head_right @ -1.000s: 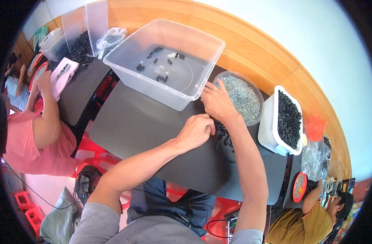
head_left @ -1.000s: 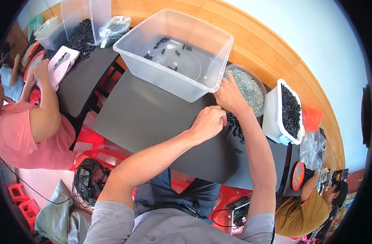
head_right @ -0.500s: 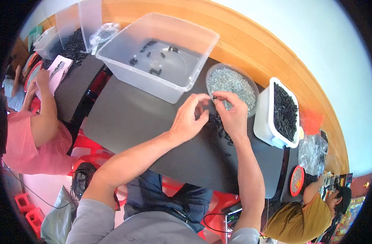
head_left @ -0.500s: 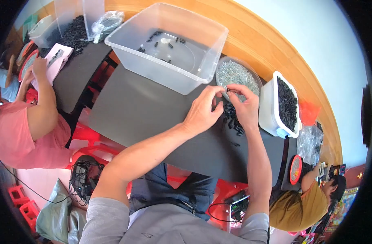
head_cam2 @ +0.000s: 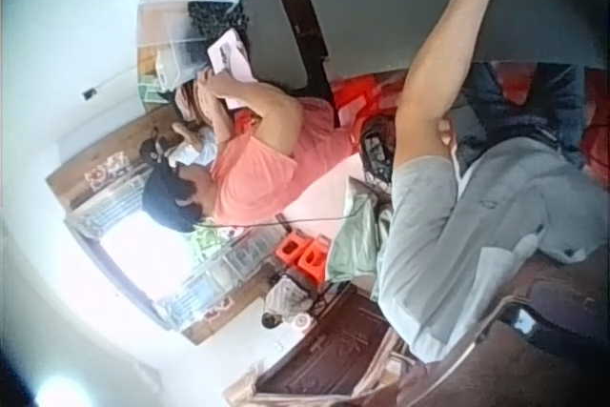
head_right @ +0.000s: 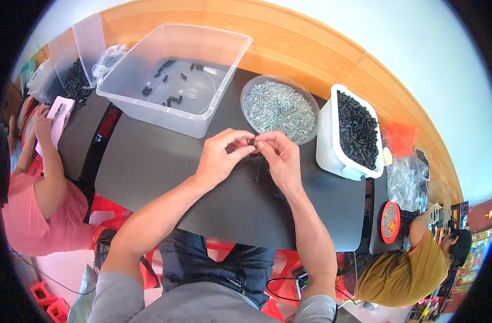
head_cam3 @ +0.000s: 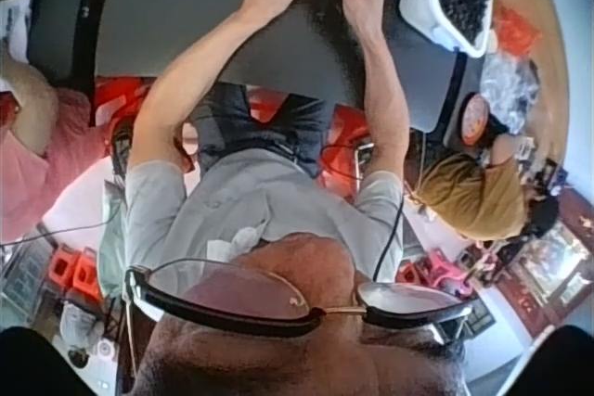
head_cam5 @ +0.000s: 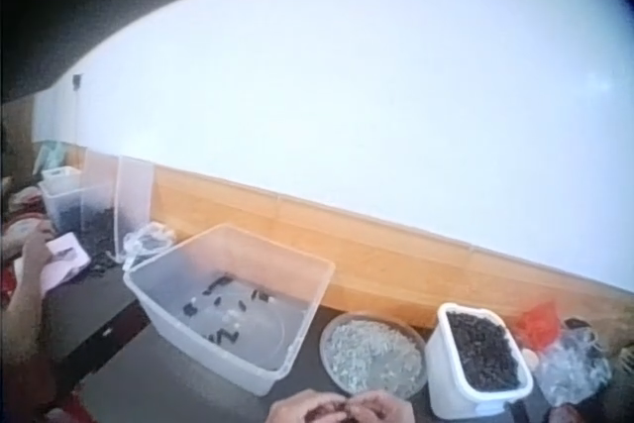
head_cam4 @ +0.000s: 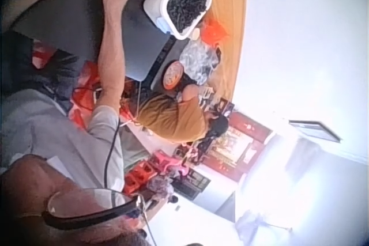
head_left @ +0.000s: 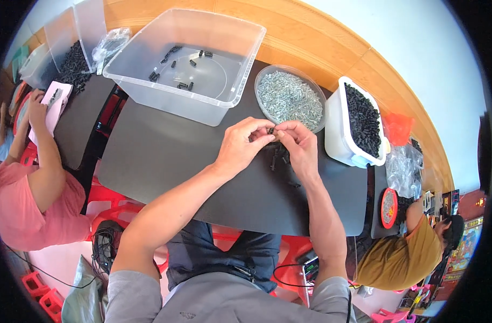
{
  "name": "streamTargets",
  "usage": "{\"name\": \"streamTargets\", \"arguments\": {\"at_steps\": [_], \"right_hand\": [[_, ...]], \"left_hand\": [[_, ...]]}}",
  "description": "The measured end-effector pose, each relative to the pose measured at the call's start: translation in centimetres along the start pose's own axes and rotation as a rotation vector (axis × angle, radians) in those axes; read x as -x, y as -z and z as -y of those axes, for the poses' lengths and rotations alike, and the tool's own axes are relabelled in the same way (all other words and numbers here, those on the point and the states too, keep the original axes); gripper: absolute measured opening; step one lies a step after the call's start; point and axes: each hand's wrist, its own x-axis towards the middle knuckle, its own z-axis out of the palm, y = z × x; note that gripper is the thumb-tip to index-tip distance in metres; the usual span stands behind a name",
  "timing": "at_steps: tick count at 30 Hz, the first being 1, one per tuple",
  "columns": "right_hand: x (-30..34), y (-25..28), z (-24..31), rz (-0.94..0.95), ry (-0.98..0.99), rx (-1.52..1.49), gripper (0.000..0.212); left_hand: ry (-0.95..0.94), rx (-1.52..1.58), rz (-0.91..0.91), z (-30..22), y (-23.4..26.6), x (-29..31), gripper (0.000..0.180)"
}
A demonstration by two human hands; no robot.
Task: The person repeatedly assembles small fasteners by picking up black plastic pieces and inserting metal screws into them by hand.
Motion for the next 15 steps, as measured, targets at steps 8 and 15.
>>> {"name": "streamTargets", "arguments": {"at_steps": [8, 15], "right_hand": [[-1.0, 0.3, 1.5, -0.053, 0.079, 0.401, 0.010], [-6.2, 3.9, 2.9, -0.049, 0.157, 1.053, 0.011]], "left_hand": [[0.116, -0.053, 0.017, 0.4, 0.6, -0.5, 0.021], [0.306, 0.082, -0.020, 1.0, 0.4, -0.7, 0.019]]}}
